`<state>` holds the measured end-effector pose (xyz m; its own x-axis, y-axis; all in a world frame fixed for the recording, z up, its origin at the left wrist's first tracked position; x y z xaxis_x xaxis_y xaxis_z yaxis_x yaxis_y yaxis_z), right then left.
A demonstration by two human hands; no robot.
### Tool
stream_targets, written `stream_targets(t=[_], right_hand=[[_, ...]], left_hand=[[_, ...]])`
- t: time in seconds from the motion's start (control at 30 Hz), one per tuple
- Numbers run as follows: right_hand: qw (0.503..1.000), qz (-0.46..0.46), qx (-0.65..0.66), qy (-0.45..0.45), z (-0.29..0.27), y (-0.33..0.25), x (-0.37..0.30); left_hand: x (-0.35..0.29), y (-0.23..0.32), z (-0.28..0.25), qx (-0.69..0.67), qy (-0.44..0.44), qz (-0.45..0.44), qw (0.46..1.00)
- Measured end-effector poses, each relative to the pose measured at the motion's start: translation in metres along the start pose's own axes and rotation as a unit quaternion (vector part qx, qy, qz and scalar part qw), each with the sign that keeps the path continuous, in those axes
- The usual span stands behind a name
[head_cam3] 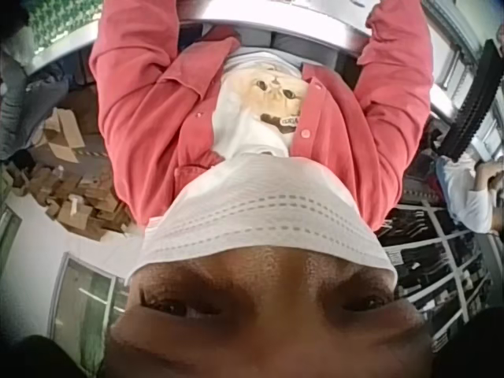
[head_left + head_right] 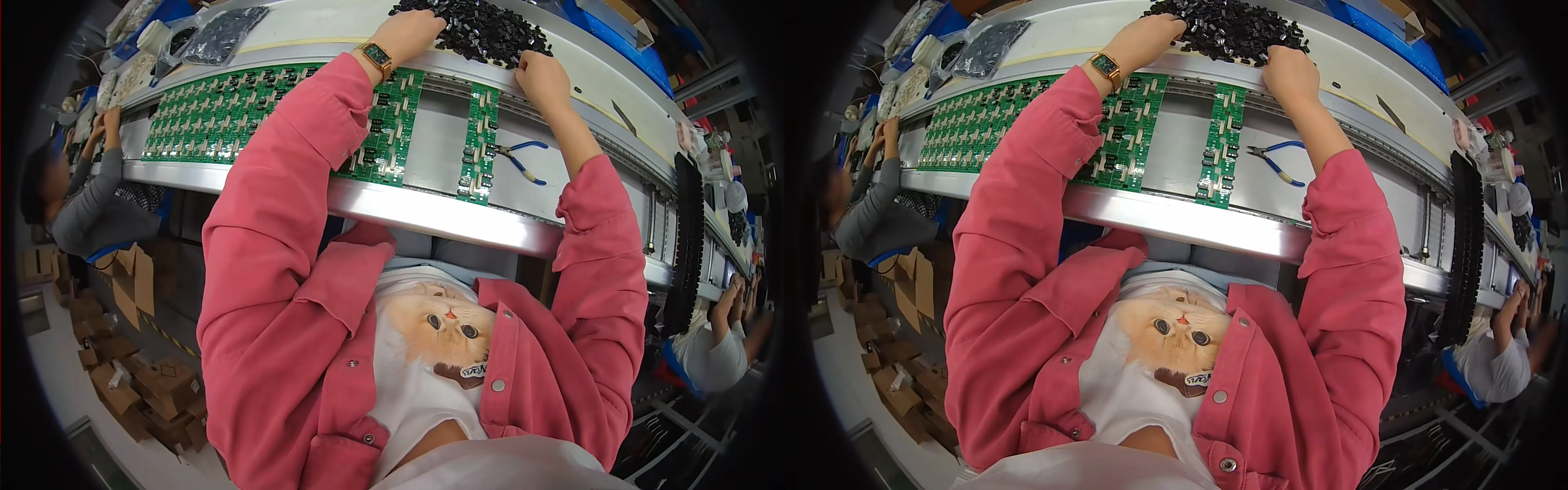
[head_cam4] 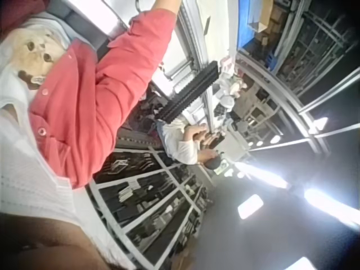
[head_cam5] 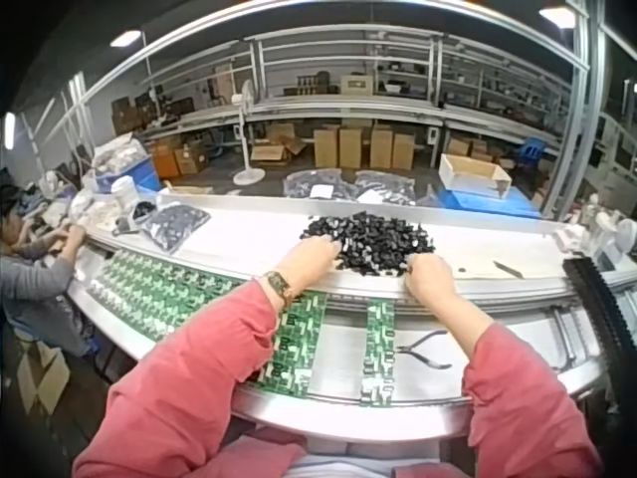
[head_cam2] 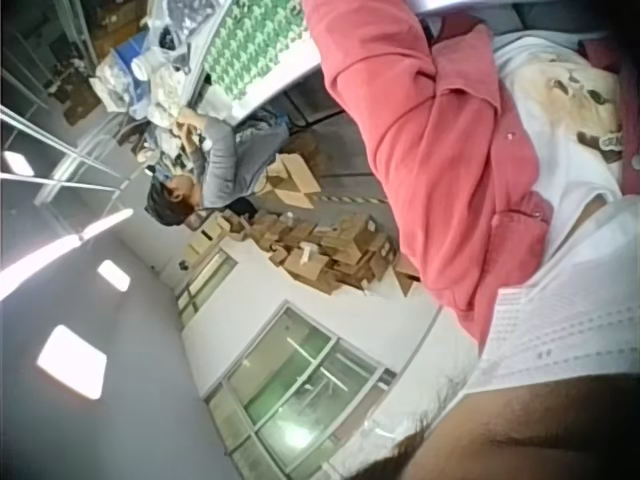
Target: Assembling components on a PCB at a factory workstation.
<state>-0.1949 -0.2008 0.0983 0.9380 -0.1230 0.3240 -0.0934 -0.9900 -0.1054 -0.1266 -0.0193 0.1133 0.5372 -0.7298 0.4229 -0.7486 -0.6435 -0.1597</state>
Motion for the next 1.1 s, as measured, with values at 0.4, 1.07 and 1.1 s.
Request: stream_targets(t=[0.4,1.07,1.1], right_hand=[[0.96,-0.041,0.273,-0.049,-0.064,-0.019,-0.073],[0.862,0.11,0.495,0.003,-0.045,-0.037,-0.192],[0.861,0.111,0.496,0.001,-0.044,-0.037,-0.193]], left_hand=[[-0.017,0.044,-0.052,-0.302,-0.024,0.014,0.953],[-0.037,0.091,-0.053,-0.402,-0.138,0.029,0.905],[-0.038,0.091,-0.051,-0.402,-0.14,0.027,0.904]])
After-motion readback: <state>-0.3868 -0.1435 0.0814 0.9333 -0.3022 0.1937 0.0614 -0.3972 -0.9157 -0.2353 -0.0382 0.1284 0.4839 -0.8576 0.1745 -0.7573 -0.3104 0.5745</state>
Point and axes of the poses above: each hand's wrist, its own x-axis towards the middle knuckle, its own z-axis out of the palm, y = z × x, the point moved 7 cm from there along x, towards the middle knuckle
